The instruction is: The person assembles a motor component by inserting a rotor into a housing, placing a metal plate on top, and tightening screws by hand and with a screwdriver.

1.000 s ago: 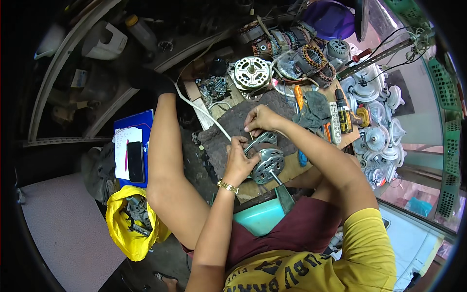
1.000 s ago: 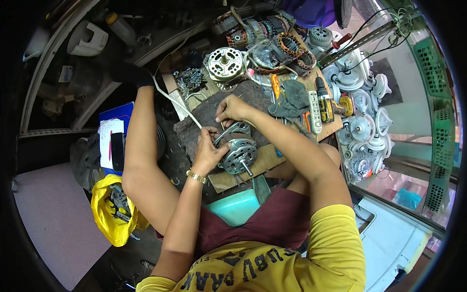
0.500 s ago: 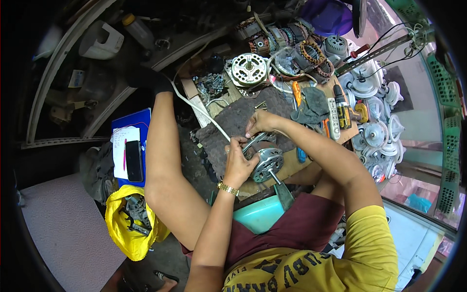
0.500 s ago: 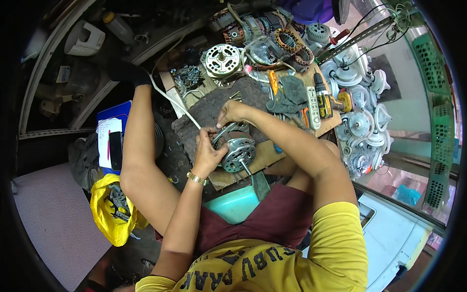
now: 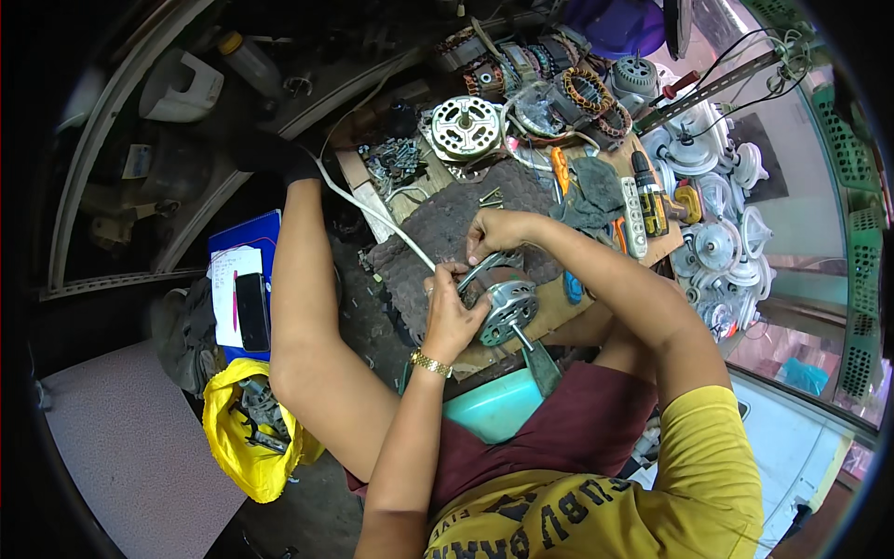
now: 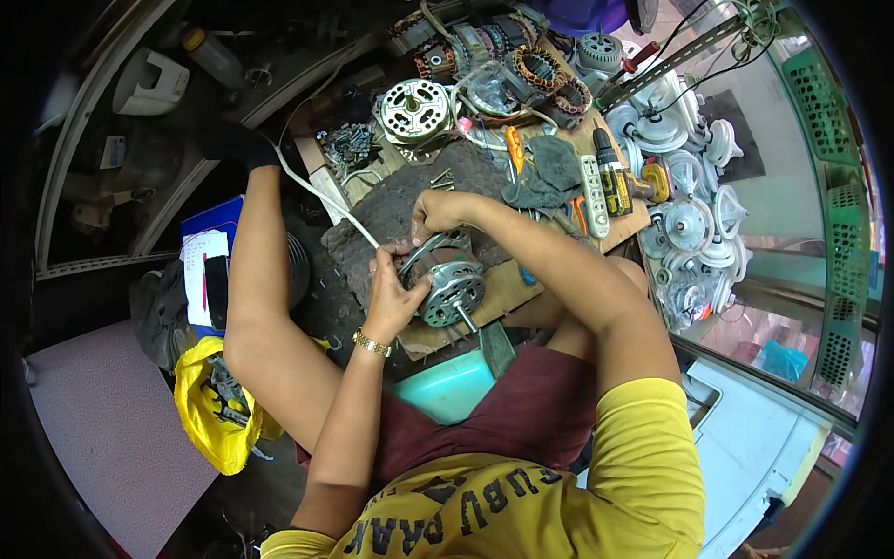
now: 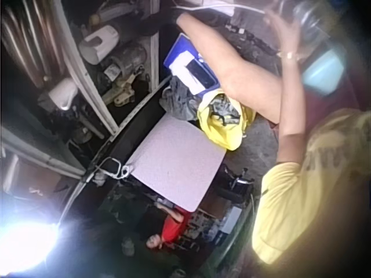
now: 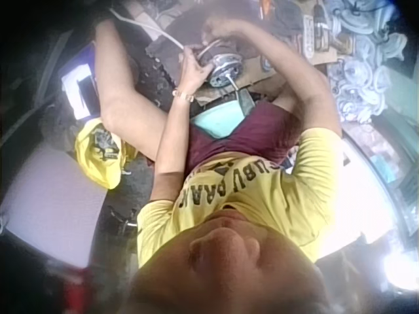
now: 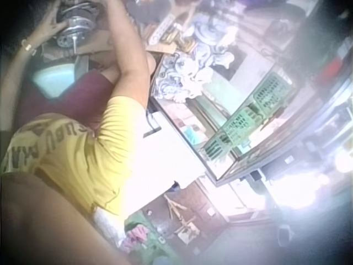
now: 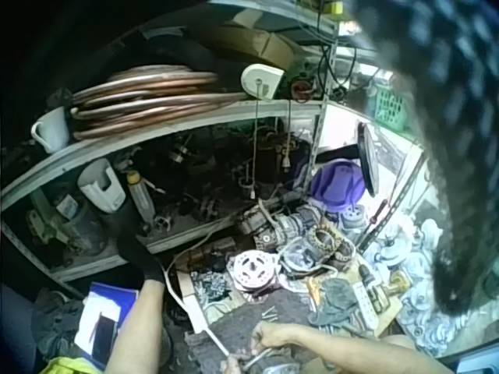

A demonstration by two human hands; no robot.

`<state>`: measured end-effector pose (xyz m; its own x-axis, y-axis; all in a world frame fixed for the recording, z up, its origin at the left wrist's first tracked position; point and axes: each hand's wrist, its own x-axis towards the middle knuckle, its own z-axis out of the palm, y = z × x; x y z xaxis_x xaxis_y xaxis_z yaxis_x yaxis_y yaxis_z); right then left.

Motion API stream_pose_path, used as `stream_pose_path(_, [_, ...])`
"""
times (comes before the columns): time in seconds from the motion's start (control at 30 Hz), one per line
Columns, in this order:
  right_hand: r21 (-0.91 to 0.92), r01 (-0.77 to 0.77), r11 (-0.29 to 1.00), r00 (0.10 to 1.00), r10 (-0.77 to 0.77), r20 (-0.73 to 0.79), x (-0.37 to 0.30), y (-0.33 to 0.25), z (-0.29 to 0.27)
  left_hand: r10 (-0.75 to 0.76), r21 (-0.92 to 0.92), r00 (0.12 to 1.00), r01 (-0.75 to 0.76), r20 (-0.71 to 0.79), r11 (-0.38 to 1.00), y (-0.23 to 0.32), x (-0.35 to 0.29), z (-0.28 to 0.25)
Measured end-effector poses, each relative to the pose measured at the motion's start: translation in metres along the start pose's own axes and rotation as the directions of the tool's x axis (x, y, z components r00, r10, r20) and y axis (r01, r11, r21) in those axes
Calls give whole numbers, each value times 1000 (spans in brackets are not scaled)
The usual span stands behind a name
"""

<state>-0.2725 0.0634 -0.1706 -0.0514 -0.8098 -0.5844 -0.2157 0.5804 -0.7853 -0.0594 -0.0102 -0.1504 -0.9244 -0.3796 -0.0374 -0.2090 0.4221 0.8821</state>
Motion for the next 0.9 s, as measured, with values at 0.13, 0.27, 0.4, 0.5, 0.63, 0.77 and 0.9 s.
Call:
stream_pose_path(0.13, [1,-25,1000,998,25,49,-8,0,-2,-15,13,1000,15,19,1000,-1,0,0])
stream_pose_path(0.27, [50,-77,996,993,72,88,-15,-8,-5,56,23,998,-56,-12,998,-4,-3,0])
stream_pose_path(0.4, [-13,-145,989,987,145,75,-17,-11,-5,31,7,1000,-31,4,1000,-2,-1,-1])
stream_pose_path(0.5, [11,-162,987,983,161,90,-13,-4,-5,42,6,999,-42,23,999,0,2,-1])
stream_pose_path(0.63, [-29,-72,997,996,73,48,-12,3,-4,66,60,997,-68,27,996,-1,3,-1])
stream_pose_path(0.77, [14,-107,994,993,106,52,-18,-8,-4,41,57,999,-43,29,997,-2,1,-2])
stream_pose_path(0.9, [1,-39,999,998,39,55,-26,-4,-6,-6,-15,998,7,66,1000,4,3,-2])
